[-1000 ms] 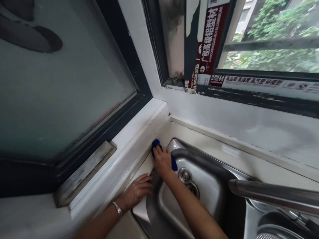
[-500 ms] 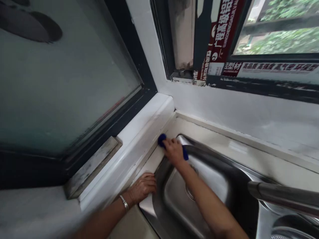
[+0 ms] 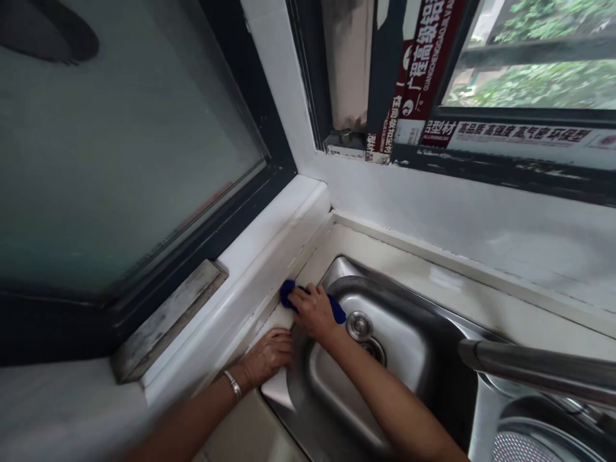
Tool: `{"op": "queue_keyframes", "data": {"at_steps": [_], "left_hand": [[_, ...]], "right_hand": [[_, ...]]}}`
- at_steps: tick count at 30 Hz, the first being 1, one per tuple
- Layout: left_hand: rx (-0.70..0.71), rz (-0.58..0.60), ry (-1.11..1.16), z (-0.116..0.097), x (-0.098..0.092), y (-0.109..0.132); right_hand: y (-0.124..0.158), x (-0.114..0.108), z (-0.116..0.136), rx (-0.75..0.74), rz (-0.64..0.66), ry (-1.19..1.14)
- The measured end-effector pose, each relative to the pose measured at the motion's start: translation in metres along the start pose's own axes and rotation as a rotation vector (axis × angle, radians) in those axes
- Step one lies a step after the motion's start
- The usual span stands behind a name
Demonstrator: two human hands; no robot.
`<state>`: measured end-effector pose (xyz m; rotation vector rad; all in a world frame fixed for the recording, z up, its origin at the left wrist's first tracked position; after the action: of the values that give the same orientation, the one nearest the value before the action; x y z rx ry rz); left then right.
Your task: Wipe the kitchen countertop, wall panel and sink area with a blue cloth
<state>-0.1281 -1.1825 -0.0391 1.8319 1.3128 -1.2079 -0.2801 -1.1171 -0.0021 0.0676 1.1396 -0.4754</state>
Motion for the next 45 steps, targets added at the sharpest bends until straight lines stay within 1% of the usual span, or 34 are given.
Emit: {"op": "queue_keyframes", "data": {"at_steps": [3,5,7,8,9,10,11,13,14,15,16,17,18,19,21,22,24,26,28,30,35,38,41,45], "left_hand": [[-0.009,0.033,-0.026,0.002,0.004,0.001],[-0.017,0.058,-0.037,0.003,0.005,0.002],[-0.022,0.075,-0.040,0.004,0.004,0.001],[-0.024,0.078,-0.031,0.003,0.003,0.001],[-0.026,0.078,-0.014,0.003,0.002,0.000],[-0.026,0.077,0.007,0.002,0.001,-0.001],[-0.025,0.074,0.030,0.001,0.000,-0.002],[-0.025,0.063,0.062,0.000,-0.003,-0.003],[-0.024,0.056,0.067,-0.001,-0.004,-0.004],[-0.026,0.049,0.066,-0.002,-0.005,-0.004],[-0.025,0.045,0.066,-0.002,-0.005,-0.004],[-0.025,0.042,0.065,-0.003,-0.006,-0.004],[-0.026,0.040,0.063,-0.003,-0.006,-0.004],[-0.028,0.040,0.061,-0.003,-0.006,-0.004],[-0.034,0.041,0.057,-0.002,-0.006,-0.004],[-0.034,0.044,0.058,-0.002,-0.006,-0.004],[-0.029,0.053,0.068,-0.001,-0.006,-0.003],[-0.023,0.058,0.076,-0.001,-0.006,-0.003],[-0.023,0.056,0.072,0.000,-0.006,-0.004],[-0.023,0.053,0.060,0.001,-0.005,-0.004],[-0.021,0.005,-0.027,0.003,0.000,0.001],[-0.053,-0.026,-0.096,0.006,0.004,0.007],[-0.061,-0.045,-0.124,0.008,0.005,0.009],[0.010,-0.089,-0.029,0.005,-0.001,0.004]], "right_hand": [[0.012,0.000,0.016,-0.125,0.087,-0.089],[0.018,-0.005,0.018,-0.160,0.143,-0.160],[0.023,-0.014,0.009,-0.112,0.172,-0.270],[0.024,-0.020,-0.001,-0.040,0.160,-0.354],[0.024,-0.027,-0.014,0.062,0.123,-0.457],[0.024,-0.034,-0.031,0.191,0.052,-0.568],[0.023,-0.043,-0.049,0.331,-0.058,-0.670],[0.017,-0.061,-0.085,0.567,-0.346,-0.791],[0.011,-0.070,-0.100,0.643,-0.493,-0.801],[0.003,-0.076,-0.111,0.690,-0.620,-0.787],[-0.008,-0.080,-0.118,0.713,-0.712,-0.760],[-0.022,-0.080,-0.120,0.716,-0.765,-0.730],[-0.038,-0.077,-0.119,0.708,-0.782,-0.698],[-0.053,-0.070,-0.115,0.696,-0.777,-0.657],[-0.079,-0.051,-0.099,0.652,-0.731,-0.541],[-0.087,-0.040,-0.088,0.628,-0.716,-0.466],[-0.091,-0.021,-0.066,0.577,-0.697,-0.311],[-0.082,-0.008,-0.046,0.507,-0.677,-0.191],[-0.066,-0.001,-0.028,0.424,-0.627,-0.121],[-0.049,0.003,-0.011,0.333,-0.538,-0.084],[-0.014,0.013,0.030,0.119,-0.253,-0.082],[-0.003,0.015,0.050,-0.028,-0.182,-0.091],[-0.001,0.016,0.056,-0.093,-0.192,-0.011],[-0.009,0.019,0.043,-0.068,-0.245,0.094]]}}
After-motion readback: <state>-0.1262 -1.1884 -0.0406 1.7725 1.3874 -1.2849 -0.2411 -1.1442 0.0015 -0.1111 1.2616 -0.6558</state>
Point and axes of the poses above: each hand's wrist, its own y-axis away from the middle knuckle, its own x-axis out of the palm, z = x × y, the point moved 5 cm from there along -y, towards the middle knuckle, and after that the axes turned 3 degrees about -z, right-handed, at the moved point
